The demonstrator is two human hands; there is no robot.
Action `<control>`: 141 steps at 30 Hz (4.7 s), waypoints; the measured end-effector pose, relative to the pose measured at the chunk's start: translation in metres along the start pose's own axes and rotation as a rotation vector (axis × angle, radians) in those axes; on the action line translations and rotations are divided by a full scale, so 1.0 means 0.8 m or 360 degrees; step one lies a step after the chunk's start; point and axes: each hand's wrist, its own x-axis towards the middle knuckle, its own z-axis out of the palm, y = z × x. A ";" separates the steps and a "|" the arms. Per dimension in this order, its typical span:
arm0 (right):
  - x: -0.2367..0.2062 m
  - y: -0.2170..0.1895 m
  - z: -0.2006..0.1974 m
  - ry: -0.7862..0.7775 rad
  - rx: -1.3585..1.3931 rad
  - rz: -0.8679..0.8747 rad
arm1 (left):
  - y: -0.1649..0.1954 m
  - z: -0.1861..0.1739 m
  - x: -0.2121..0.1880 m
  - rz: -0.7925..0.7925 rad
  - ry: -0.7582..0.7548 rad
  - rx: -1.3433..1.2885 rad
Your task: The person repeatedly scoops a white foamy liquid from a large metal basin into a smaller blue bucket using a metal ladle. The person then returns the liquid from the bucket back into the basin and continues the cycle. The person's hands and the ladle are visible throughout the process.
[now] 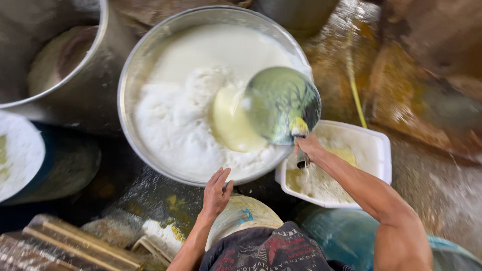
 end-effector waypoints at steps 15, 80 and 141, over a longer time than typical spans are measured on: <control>-0.370 0.371 -0.313 0.1283 0.0719 -0.1214 | 0.276 0.271 -0.036 0.1136 -0.1149 -0.0367; -0.141 0.198 -0.125 -0.0787 0.0585 0.1038 | 0.000 0.010 -0.012 -0.0134 -0.0259 0.0071; -0.522 0.662 -0.413 0.0103 0.1693 0.0952 | 0.347 0.413 -0.166 0.1151 -0.1598 -0.0038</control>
